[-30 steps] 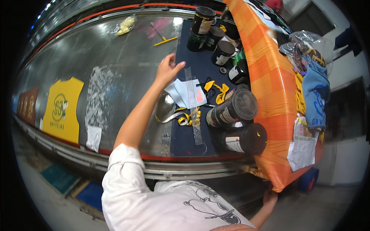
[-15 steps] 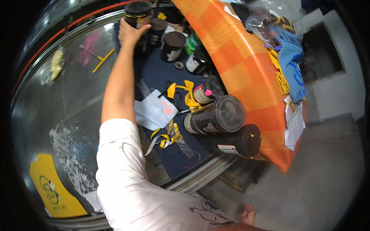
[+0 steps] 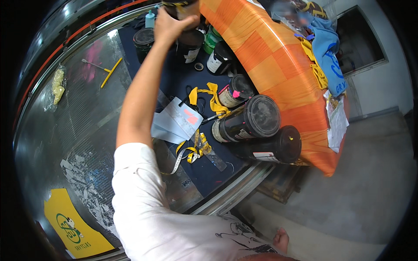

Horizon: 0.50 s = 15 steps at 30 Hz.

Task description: The person uses a silver marker to draw details on a blue stencil featuring a cartoon dog and a logo. They then open a container of green paint and use a small stick to apply the paint to a yellow stencil with the same design.

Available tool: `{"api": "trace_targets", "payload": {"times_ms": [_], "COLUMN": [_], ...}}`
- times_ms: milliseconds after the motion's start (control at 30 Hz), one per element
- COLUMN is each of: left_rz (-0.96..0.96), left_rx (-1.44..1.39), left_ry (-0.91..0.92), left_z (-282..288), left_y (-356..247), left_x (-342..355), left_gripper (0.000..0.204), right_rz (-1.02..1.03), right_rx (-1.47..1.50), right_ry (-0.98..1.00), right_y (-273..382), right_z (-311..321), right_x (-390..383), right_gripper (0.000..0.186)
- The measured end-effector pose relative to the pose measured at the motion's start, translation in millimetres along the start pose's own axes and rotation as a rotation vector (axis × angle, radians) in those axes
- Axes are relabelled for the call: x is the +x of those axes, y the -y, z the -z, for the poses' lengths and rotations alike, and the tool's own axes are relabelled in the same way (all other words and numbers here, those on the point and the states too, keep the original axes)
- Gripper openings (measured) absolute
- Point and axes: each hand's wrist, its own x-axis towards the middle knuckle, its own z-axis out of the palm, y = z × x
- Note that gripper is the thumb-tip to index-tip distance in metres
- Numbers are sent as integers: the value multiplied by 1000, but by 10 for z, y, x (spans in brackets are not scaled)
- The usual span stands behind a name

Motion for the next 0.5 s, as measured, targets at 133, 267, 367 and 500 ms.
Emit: {"api": "trace_targets", "payload": {"times_ms": [133,267,367,500], "left_rz": [-5,21,-39,-13], "left_rx": [63,123,95,89], "left_ry": [20,65,42,-212], "left_z": [-322,-458,-590,-191], "left_y": [249,397,389,768], "left_x": [-185,-459,-592,-1132], "left_gripper": [113,119,118,90], "right_rz": [50,42,19,-64], "right_rx": [-121,-251,-296,-230], "right_ry": [28,25,29,-183], "right_y": [109,14,-117,-347], "right_z": [-301,-461,14,77], "right_x": [-36,-203,233,524], "right_gripper": [49,48,40,30]}}
